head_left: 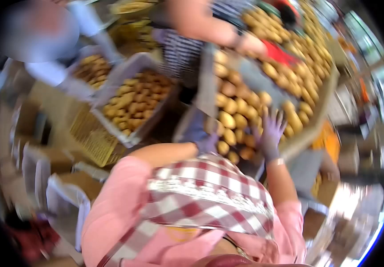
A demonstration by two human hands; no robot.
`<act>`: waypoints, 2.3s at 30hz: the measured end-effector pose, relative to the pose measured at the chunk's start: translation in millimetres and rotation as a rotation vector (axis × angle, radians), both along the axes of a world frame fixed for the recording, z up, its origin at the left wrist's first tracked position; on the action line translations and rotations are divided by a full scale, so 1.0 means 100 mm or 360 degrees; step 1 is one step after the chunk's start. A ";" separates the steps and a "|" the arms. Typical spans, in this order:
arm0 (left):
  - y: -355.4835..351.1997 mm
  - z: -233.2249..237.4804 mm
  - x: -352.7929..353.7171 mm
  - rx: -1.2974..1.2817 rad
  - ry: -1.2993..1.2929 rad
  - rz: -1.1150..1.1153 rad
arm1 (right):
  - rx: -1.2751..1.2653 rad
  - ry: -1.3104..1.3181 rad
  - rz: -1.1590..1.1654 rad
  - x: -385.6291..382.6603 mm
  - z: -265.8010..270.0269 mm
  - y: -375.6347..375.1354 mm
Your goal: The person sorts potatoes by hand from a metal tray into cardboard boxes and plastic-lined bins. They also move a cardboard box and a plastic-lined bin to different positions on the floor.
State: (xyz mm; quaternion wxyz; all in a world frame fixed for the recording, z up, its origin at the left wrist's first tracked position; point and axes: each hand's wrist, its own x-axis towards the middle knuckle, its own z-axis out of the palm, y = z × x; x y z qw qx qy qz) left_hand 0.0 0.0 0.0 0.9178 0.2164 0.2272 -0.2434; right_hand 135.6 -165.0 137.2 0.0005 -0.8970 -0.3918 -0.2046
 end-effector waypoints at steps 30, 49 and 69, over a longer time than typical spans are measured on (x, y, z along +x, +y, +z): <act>-0.14 0.88 -0.07 0.0073 0.0346 0.0203 | 0.0264 0.1300 0.0288 0.05 -0.08 0.67; -0.16 0.84 0.10 -0.0017 0.0330 0.0249 | -0.0626 0.0755 -0.0646 0.97 0.47 -0.65; -0.17 0.57 0.09 -0.0248 0.0386 0.0371 | 0.0798 0.1806 -0.0560 0.57 0.84 -0.88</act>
